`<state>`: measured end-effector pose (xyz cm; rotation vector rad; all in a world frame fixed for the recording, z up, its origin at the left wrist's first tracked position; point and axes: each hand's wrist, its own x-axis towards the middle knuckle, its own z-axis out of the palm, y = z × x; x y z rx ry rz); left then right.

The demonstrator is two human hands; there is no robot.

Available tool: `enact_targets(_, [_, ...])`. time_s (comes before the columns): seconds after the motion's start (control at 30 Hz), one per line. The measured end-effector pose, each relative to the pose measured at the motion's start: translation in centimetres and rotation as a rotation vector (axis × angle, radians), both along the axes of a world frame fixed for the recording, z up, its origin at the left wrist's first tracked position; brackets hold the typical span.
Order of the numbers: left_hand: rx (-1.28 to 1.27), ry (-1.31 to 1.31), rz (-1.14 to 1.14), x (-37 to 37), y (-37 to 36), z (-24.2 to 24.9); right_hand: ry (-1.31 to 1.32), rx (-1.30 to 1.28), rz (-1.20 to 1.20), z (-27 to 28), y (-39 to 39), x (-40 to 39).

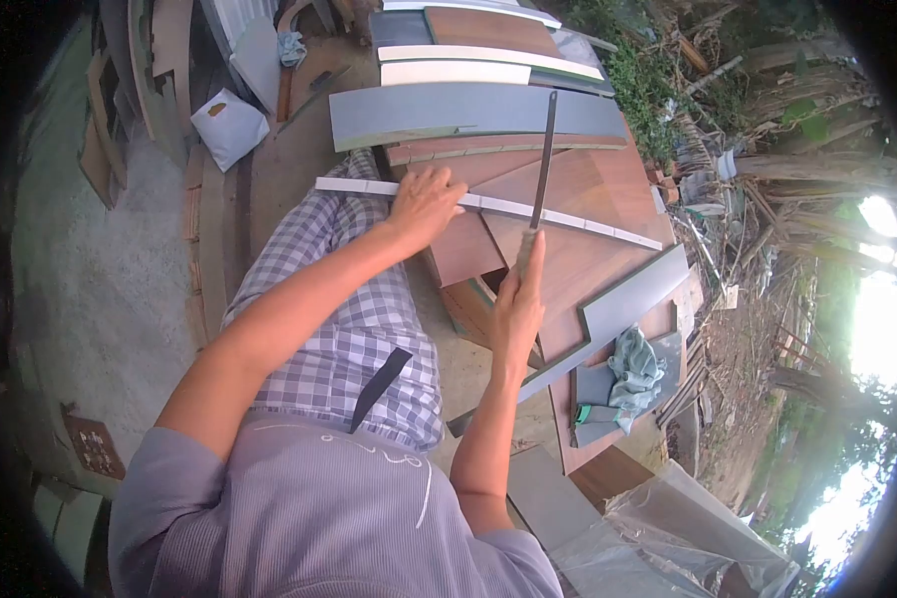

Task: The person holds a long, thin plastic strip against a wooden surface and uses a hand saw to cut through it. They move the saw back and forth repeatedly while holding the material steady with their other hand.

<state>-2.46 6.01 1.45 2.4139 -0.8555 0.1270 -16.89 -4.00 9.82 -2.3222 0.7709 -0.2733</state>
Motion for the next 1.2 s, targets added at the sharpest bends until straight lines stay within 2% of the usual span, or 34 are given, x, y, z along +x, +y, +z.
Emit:
enact_targets(0.1, [-0.044, 0.045, -0.022, -0.7, -2.0, 0.2, -0.082, -0.094, 0.071, -2.2, 1.2, -2.9])
enact_targets(0.2, [-0.055, 0.03, -0.022, -1.2, -3.3, 0.0, 0.043, -0.068, 0.059, -4.1, 1.2, -5.2])
enact_targets(0.4, [-0.032, 0.009, -0.018, -1.1, -3.4, -0.2, 0.203, 0.051, 0.001, -2.5, 1.6, -6.3])
enact_targets(0.7, [-0.014, -0.027, -0.006, -1.1, -3.4, -0.3, 0.104, -0.046, 0.068, -3.1, 2.0, -7.0])
enact_targets(0.8, [-0.009, -0.007, -0.012, -1.0, -3.4, -0.2, 0.144, 0.01, 0.07, -2.9, 2.0, -7.3])
enact_targets(0.93, [-0.009, -0.022, -0.016, -1.0, -3.4, -0.5, 0.177, 0.008, 0.055, -3.3, 2.0, -7.3])
enact_targets(1.03, [-0.008, -0.042, -0.02, -0.8, -3.4, -0.8, 0.046, -0.114, 0.124, -3.4, 1.5, -6.2])
enact_targets(1.1, [-0.016, -0.043, -0.025, -0.9, -3.4, -0.8, 0.26, -0.023, 0.081, -2.6, 0.7, -4.5])
enact_targets(1.13, [-0.004, -0.038, -0.023, -0.9, -3.4, -0.8, 0.1, -0.108, 0.152, -3.3, 0.2, -3.6])
enact_targets(1.2, [0.007, -0.034, -0.017, -0.9, -3.4, -0.7, 0.073, -0.129, 0.168, -3.8, -0.6, -1.5])
